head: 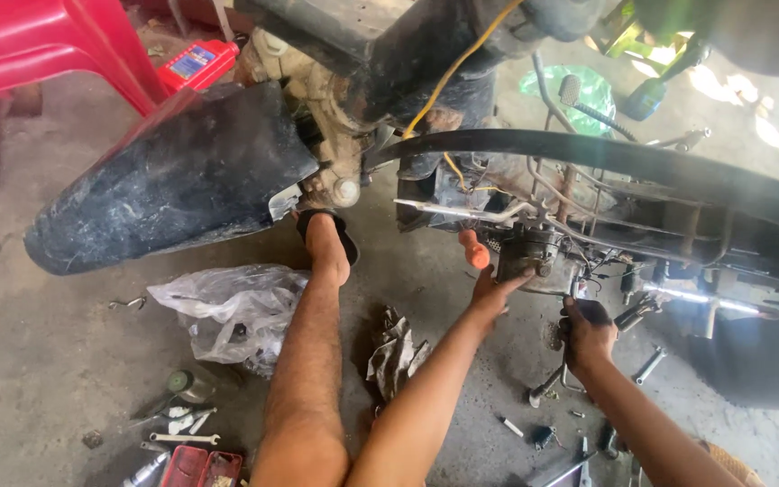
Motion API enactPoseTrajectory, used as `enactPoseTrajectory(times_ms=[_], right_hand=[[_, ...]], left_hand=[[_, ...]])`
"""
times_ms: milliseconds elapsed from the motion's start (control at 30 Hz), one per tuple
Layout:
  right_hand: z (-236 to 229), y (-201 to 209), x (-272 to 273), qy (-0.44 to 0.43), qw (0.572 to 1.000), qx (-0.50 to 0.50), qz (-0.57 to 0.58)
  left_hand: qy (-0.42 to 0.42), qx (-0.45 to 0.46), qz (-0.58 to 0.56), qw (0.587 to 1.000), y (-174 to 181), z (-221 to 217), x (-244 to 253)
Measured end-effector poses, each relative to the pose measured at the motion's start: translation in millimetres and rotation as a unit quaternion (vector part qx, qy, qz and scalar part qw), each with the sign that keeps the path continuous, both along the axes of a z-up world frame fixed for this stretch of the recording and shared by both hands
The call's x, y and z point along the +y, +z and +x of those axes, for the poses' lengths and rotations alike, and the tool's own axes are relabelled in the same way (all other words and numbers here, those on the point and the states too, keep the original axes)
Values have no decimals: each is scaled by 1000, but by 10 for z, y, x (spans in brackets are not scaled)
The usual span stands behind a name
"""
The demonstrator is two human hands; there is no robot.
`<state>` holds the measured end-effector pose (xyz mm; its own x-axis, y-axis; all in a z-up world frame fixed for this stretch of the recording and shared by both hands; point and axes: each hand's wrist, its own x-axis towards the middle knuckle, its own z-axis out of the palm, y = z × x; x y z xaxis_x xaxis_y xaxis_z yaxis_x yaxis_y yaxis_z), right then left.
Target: The person works on a motorcycle engine in a cluttered workshop, using a wrench to tighten bolts on the engine casing. They then move to the front of the bike to adjust components near the front wheel and suspension.
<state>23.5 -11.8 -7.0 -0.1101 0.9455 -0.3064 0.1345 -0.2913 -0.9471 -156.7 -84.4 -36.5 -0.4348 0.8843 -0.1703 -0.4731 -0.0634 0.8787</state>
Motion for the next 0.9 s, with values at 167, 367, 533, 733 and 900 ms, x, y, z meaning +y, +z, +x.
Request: enactPoseTrajectory(times_ms=[167, 367, 533, 733, 900], right_hand=[[-48, -176, 21, -4, 1000, -5, -4], [-65, -56, -22, 2, 999, -27, 19], [-55, -137, -2, 35, 999, -23, 31], [-72, -117, 11, 8, 999, -30, 24], [-17, -237, 61, -6, 999, 12, 33]], left_hand=[[-75, -144, 4, 987, -369, -162, 221], [-79, -220, 17, 972, -541, -82, 493], [-43, -224, 31, 973, -434, -129, 391], [-31, -246, 49, 968, -458, -53, 436], [-26, -257, 50, 965, -483, -94, 435]])
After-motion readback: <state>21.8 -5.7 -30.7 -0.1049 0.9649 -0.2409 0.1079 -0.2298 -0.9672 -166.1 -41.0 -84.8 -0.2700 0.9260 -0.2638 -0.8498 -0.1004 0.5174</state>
